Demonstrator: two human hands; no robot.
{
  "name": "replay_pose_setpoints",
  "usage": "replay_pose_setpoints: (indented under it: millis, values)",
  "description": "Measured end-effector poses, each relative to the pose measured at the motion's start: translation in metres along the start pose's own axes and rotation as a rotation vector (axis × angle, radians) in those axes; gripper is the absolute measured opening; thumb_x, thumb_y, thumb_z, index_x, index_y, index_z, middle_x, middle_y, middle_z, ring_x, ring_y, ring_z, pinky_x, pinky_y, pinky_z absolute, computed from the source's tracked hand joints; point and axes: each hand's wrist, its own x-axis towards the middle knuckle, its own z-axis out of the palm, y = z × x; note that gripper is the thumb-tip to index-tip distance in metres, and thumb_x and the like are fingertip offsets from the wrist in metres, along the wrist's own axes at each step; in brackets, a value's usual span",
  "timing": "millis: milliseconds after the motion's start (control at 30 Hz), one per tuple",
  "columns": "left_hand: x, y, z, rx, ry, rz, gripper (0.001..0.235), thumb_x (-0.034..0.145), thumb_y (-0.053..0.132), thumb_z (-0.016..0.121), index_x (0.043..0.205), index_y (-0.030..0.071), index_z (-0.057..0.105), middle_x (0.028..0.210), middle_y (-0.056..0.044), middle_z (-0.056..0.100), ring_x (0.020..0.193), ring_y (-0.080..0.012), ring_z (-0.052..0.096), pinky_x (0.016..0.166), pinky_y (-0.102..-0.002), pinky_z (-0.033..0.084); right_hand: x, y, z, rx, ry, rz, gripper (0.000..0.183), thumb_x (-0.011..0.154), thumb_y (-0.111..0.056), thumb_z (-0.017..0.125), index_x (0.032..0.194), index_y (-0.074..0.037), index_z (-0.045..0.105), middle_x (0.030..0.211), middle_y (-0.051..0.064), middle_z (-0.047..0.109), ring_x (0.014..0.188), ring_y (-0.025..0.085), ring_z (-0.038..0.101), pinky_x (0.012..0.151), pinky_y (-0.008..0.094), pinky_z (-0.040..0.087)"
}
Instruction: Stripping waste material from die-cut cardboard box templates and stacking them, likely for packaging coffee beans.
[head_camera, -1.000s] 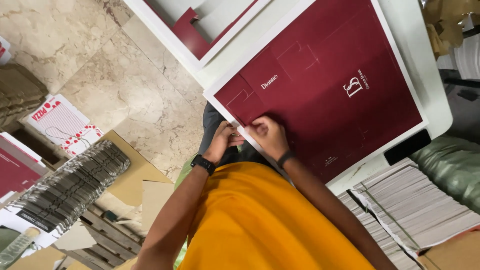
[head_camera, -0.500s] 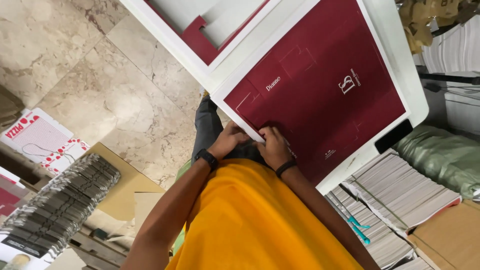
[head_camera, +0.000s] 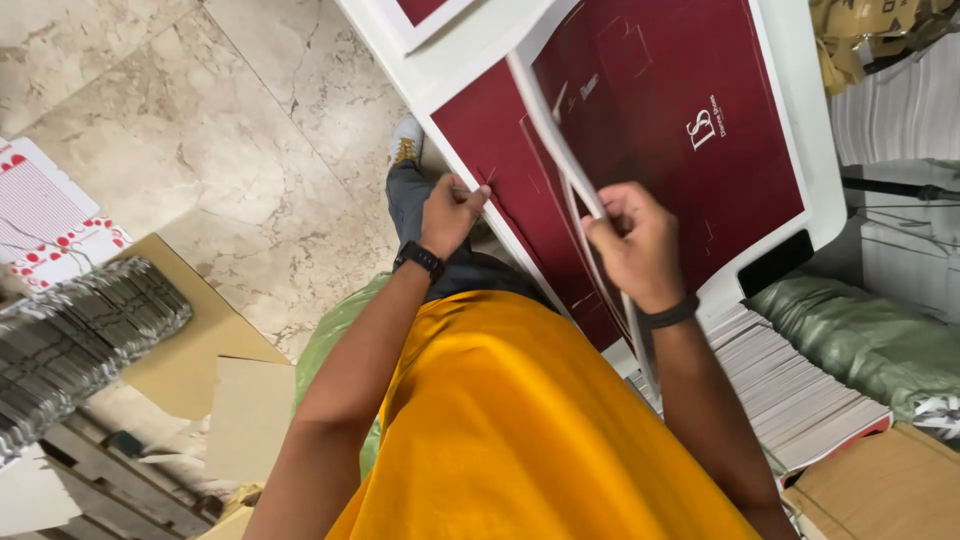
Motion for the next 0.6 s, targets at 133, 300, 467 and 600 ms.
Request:
replay_pose_setpoints:
  millis: [133,300,467,600]
  values:
    - [0.004,-0.004,0.010,0.129,0.174,0.039,0.038,0.090,0.040,0.077,0.105,0.008,0.064,0.095,-0.011,0.077,0.091,-0.0281,0.076,0.081,-0.043,0.058,-0.009,-0.003,-0.034,0.297,0.046,0.010,0.024,0.089,-0.006,0.074,0.111,0.000,0.068,0.089,0.012,0.069,0.058,0.015,0.063,0.051,0.025,0.053]
    - [-0.017,0.028,0.019,0.298,0.377,0.113,0.060,0.085,0.036,0.080,0.126,0.007,0.048,0.101,-0.012,0.074,0.099,-0.0348,0.074,0.088,-0.053,0.057,-0.014,-0.012,-0.083,0.422,0.114,-0.024,0.025,0.093,-0.003,0.070,0.116,0.006,0.066,0.082,0.014,0.063,0.053,0.013,0.058,0.045,0.024,0.051]
    - [0.001,0.016,0.031,0.262,0.481,0.100,0.075,0.070,0.042,0.087,0.123,0.013,0.042,0.123,-0.014,0.064,0.105,-0.0342,0.067,0.085,-0.051,0.053,-0.016,-0.024,-0.135,0.493,0.232,0.011,0.018,0.093,0.005,0.064,0.111,0.002,0.067,0.089,0.013,0.068,0.053,0.010,0.052,0.043,0.021,0.040]
    - [-0.007,0.025,0.033,0.247,0.463,0.118,0.071,0.071,0.039,0.086,0.119,0.013,0.041,0.122,-0.013,0.063,0.102,-0.0355,0.068,0.082,-0.053,0.053,-0.016,-0.026,-0.179,0.489,0.231,-0.027,0.018,0.100,0.006,0.064,0.116,-0.001,0.067,0.083,0.008,0.065,0.054,0.008,0.054,0.045,0.020,0.044]
